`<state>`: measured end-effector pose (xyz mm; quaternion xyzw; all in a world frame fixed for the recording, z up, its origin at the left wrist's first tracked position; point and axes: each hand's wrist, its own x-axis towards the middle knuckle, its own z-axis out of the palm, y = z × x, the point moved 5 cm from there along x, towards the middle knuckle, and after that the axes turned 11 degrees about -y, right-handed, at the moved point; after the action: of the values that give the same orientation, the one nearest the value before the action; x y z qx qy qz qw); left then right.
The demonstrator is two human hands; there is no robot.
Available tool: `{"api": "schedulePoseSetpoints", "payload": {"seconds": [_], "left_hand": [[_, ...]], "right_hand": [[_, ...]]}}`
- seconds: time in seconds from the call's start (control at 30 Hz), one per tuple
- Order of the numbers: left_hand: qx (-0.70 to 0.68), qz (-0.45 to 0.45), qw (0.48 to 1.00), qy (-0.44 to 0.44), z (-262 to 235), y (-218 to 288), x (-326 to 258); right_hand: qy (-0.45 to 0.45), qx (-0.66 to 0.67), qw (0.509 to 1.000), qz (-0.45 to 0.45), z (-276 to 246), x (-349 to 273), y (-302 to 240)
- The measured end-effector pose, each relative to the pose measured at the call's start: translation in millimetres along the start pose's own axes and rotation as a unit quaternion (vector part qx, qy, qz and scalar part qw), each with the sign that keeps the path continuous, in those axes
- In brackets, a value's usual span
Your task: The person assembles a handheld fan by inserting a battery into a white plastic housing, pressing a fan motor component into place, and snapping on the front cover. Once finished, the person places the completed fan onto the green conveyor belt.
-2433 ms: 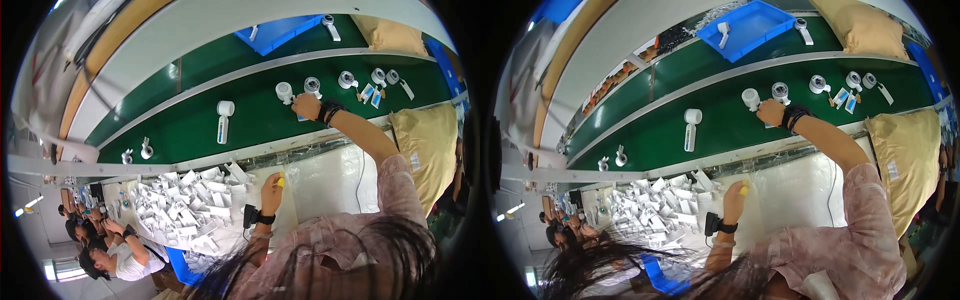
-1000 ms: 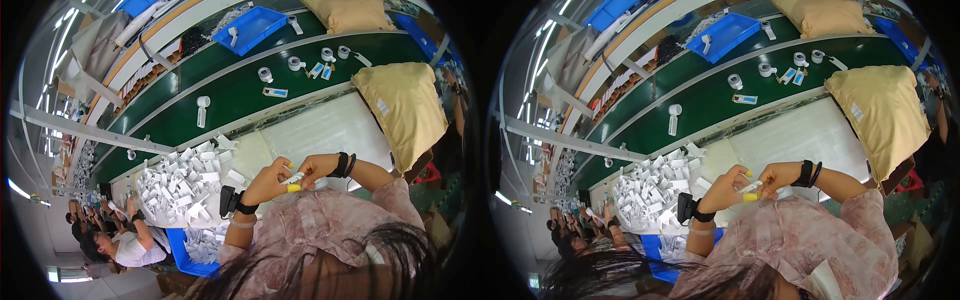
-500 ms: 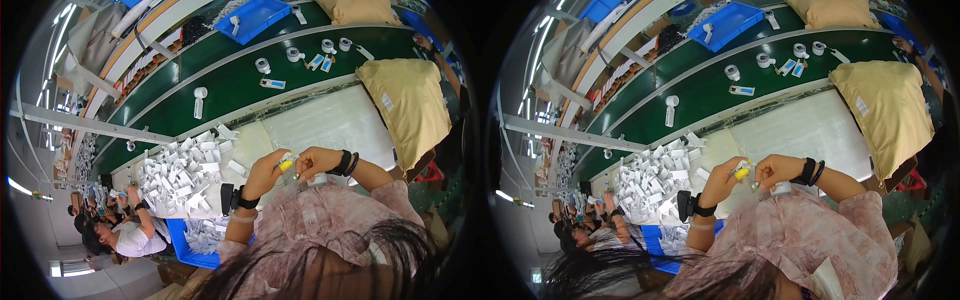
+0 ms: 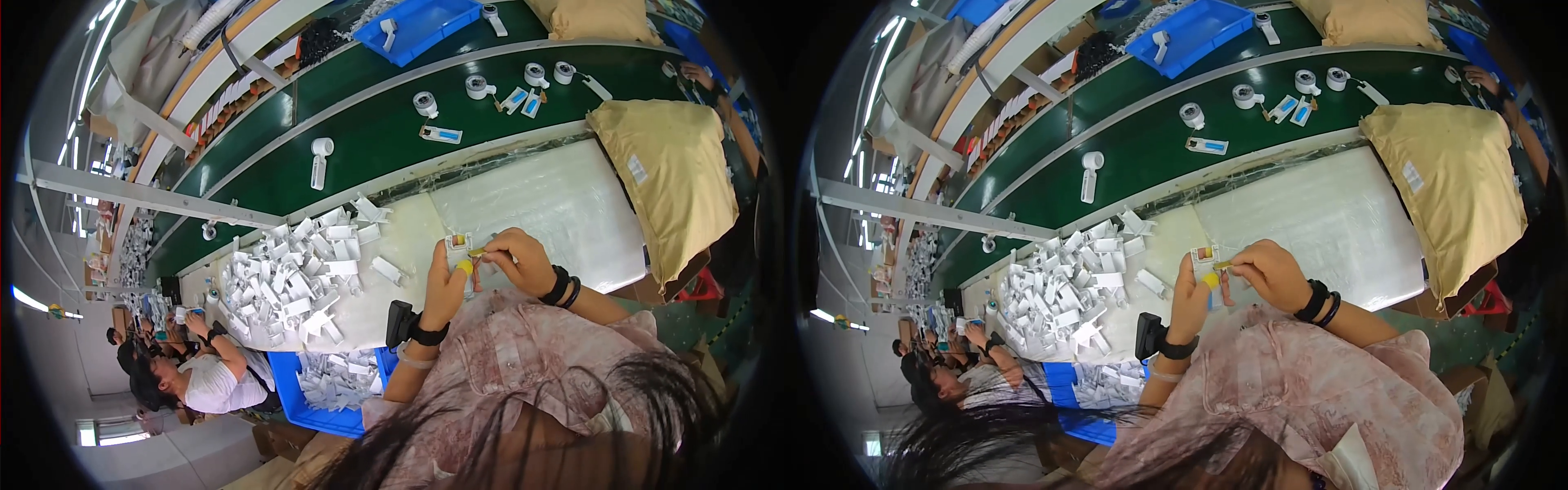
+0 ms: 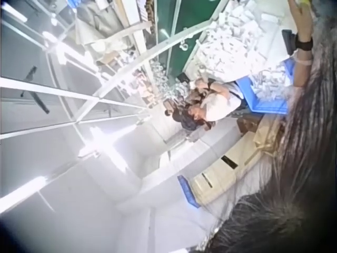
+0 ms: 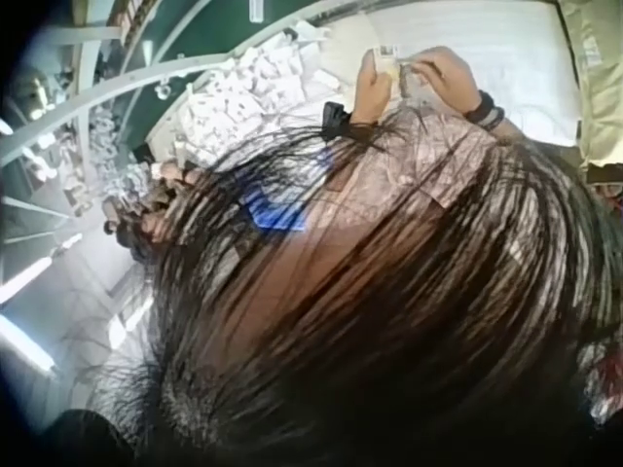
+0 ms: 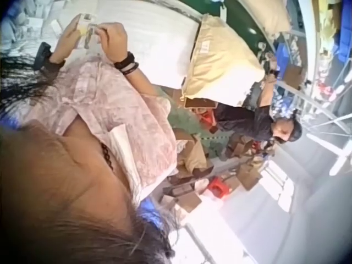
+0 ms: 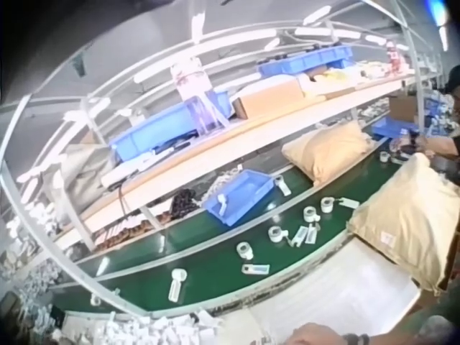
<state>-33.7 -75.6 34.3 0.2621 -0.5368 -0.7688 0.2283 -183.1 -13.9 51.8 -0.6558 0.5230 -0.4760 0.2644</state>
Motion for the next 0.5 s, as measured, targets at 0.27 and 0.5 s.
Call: {"api": "schedulePoseSetpoints", "payload": {"seconds": [0.27,0.5], "left_hand": [[0.000,0.018,1.000,-0.009,15.1,3.6,-5.4],[0.051,0.028,0.998,-0.029,18.9,6.3,-7.4]], "right_hand": [[0.037,-0.048,0.994,-0.094,-3.2,-1.6,-14.8],[0.071,-0.059,0.990,-0.106,-3.4,-7.6,-13.4]]}}
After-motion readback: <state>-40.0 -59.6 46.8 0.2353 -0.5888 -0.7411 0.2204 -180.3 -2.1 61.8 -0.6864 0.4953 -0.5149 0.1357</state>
